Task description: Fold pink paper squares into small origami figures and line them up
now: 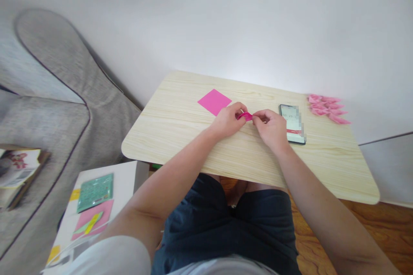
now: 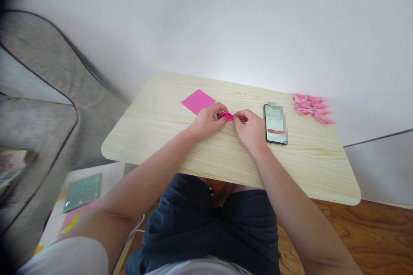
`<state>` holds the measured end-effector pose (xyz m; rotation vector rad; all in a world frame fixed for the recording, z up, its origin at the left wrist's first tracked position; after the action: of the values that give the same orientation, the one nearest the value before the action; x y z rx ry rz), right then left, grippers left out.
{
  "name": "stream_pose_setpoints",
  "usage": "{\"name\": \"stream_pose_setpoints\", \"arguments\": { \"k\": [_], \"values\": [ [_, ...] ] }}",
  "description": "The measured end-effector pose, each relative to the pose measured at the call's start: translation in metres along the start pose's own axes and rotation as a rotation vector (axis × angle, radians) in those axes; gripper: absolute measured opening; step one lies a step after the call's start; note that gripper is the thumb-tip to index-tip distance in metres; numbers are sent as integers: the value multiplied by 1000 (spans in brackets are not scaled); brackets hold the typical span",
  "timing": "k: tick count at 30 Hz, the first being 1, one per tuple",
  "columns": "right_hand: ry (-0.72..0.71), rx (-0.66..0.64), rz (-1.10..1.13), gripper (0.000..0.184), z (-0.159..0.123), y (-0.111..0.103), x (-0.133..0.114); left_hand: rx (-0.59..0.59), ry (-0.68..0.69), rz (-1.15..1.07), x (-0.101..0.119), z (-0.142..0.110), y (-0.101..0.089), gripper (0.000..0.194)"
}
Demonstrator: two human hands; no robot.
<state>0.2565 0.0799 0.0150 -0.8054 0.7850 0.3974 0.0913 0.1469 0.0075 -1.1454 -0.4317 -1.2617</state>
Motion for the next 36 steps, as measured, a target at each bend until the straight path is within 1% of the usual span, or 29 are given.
{"name": "stream_pose_setpoints", "arguments": {
  "k": [5,10,15,21,24,28,31,34,36],
  "values": [
    [-26,3,-60,14,-1,-1,-3,-1,15,-30,2,-1,0,17],
    [-54,52,-95,9,-4,-4,-8,-25,26,-33,3,-1,1,19],
    [-29,60,-76,11,-5,-4,-8,-23,69,-32,6,0,0,20],
    [30,-13,2,18,-6,1,-3,-37,111,-99,7,1,1,21],
    [66,-12,28,14,-6,3,1,-23,80,-107,3,1,1,26],
    [175,0,86,10,-3,5,11,-6,22,-149,1,1,-1,34],
    [255,-22,150,9,-1,8,16,-9,7,-169,1,1,-3,32],
    [280,-47,179,9,0,9,16,-3,20,-172,2,2,-5,26],
    [288,-50,172,8,1,8,15,-1,33,-187,4,1,-6,26]
  ]
}}
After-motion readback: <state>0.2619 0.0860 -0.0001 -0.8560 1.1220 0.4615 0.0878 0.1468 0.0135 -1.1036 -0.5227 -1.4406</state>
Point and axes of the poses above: each hand's wrist, its own z-axis towards the middle knuckle, its own y-axis out of the palm, x = y × z, the point moved 4 cm from there along z, towards the middle knuckle, and after that the axes turned 13 degrees about x, right-handed, at the moved point
